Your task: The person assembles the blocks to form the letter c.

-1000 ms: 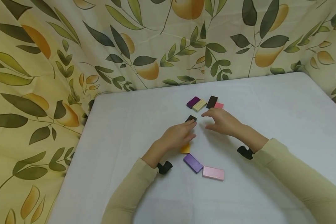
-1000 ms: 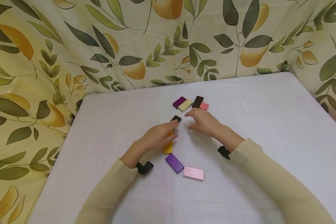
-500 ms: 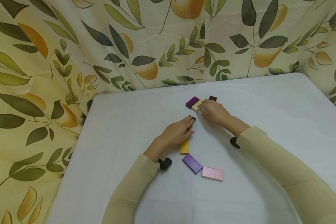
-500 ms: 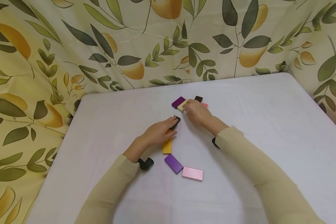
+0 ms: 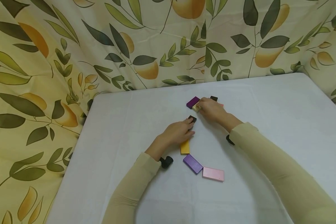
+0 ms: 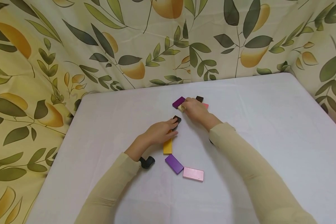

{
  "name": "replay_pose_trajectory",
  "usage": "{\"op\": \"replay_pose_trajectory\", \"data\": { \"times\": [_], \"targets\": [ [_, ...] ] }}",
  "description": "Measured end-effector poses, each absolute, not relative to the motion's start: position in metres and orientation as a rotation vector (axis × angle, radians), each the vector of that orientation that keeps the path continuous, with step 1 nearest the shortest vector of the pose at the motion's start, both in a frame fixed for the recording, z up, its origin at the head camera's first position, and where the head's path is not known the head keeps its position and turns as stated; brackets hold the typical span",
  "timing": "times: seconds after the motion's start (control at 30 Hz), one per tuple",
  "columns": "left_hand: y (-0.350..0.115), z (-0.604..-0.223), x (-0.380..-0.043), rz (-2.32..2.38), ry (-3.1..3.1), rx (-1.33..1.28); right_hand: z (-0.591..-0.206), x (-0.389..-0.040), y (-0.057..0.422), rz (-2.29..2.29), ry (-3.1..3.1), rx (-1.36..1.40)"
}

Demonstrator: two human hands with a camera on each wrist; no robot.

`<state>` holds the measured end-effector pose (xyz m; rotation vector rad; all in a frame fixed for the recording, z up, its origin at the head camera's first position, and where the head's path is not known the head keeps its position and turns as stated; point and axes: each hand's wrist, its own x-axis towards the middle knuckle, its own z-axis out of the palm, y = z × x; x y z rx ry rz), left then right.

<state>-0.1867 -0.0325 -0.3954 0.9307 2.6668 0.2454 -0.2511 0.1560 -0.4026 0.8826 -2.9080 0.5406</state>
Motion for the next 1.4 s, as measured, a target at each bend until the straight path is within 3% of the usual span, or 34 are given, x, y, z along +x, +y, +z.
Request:
{"op": "replay_pose_trajectory", "data": {
  "times": [1.4],
  "targets": [
    [-0.033, -0.396, -0.187, 0.254, 2.670, 0.947, -0.397, -0.231, 0.149, 0.472, -2.987, 0.804]
  ]
}}
